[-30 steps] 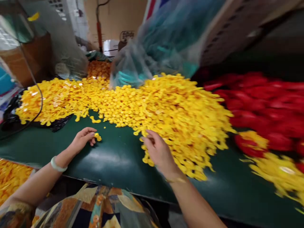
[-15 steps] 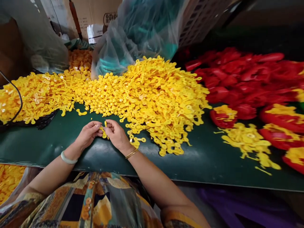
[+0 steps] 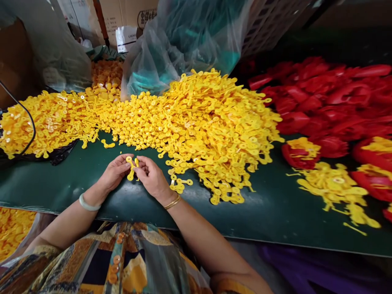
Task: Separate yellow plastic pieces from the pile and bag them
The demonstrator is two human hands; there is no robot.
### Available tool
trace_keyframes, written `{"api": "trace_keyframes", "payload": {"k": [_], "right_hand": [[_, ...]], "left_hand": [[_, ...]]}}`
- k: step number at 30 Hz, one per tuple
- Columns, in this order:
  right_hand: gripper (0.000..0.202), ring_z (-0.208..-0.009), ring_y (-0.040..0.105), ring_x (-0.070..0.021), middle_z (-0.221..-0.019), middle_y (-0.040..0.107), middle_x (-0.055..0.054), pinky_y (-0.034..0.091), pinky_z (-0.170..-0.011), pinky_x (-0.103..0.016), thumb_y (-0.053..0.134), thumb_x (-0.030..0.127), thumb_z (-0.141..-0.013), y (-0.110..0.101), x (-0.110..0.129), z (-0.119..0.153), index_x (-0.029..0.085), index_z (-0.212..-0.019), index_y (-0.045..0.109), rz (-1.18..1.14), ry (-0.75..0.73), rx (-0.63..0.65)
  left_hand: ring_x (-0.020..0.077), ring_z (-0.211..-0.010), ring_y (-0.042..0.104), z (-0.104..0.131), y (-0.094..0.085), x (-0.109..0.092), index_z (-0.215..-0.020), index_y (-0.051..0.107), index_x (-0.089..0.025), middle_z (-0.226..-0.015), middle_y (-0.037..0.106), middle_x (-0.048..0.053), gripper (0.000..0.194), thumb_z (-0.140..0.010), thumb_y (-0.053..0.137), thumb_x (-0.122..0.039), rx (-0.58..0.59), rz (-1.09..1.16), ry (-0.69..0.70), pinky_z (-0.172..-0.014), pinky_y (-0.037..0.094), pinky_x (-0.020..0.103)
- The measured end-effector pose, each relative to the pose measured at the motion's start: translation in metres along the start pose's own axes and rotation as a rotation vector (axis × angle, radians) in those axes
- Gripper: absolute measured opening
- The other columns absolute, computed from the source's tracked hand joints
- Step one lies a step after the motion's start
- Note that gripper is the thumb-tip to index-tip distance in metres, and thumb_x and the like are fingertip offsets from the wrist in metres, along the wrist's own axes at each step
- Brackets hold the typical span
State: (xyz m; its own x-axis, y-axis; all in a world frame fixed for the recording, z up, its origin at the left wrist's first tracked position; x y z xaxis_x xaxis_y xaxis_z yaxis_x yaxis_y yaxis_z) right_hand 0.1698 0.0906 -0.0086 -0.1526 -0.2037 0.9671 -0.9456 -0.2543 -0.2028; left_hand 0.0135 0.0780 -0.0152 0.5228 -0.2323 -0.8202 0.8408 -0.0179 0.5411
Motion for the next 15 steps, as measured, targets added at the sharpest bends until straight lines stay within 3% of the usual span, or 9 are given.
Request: {"api": "trace_keyframes", "payload": {"k": [3,5,12,15], "right_hand": [[0.030,-0.094,0.065,-0.0236,-0.103,0.068,-0.011,0.053,-0.089,-0.042,0.059,0.028,-0.089,0.001,0.005,0.004,0.022,-0.118,0.061,0.286,-0.206,-0.042],[0.029,-0.097,0.065,-0.0245,-0.105,0.068,-0.011,0.052,-0.092,-0.043,0.057,0.027,-0.090,0.001,0.005,0.005,0.023,-0.119,0.061,0.340,-0.255,-0.024],[0.034,-0.074,0.068,-0.0169,-0.094,0.065,-0.004,0.058,-0.073,-0.034,0.060,0.034,-0.087,-0.009,-0.007,-0.005,0.023,-0.119,0.059,-0.083,0.073,-0.085],[0.036,-0.069,0.068,-0.0158,-0.091,0.065,-0.002,0.059,-0.072,-0.035,0.064,0.038,-0.083,-0.011,-0.011,-0.010,0.023,-0.115,0.061,-0.184,0.169,-0.110]], "left_hand": [[0.0115,-0.075,0.063,0.000,0.001,0.003,-0.105,0.065,-0.015,-0.090,0.068,0.003,0.038,-0.073,0.078,-0.029,-0.031,-0.009,-0.008,-0.070,0.050,0.024],[0.0117,-0.075,0.063,0.000,0.002,0.003,-0.102,0.066,-0.014,-0.090,0.068,0.004,0.035,-0.073,0.078,-0.029,-0.033,-0.022,-0.013,-0.071,0.050,0.024],[0.0111,-0.066,0.061,-0.001,-0.003,-0.019,-0.106,0.058,-0.017,-0.076,0.061,-0.002,0.040,-0.073,0.076,-0.031,-0.151,-0.018,-0.017,-0.069,0.054,0.029],[0.0095,-0.057,0.054,-0.008,-0.002,-0.020,-0.105,0.054,-0.019,-0.067,0.052,-0.006,0.037,-0.077,0.071,-0.037,-0.175,-0.150,-0.027,-0.062,0.053,0.028]]}}
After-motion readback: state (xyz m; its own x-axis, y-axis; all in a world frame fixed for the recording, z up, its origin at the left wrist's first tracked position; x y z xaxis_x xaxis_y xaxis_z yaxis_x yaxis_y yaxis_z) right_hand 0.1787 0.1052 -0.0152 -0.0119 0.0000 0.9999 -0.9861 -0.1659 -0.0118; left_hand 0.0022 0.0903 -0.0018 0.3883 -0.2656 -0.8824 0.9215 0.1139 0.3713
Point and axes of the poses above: each hand's wrist, its own z-axis away from the middle knuckle, its own y-axis out of the palm, x = y × z, the point moved 2 cm from there along -z, towards the middle knuckle
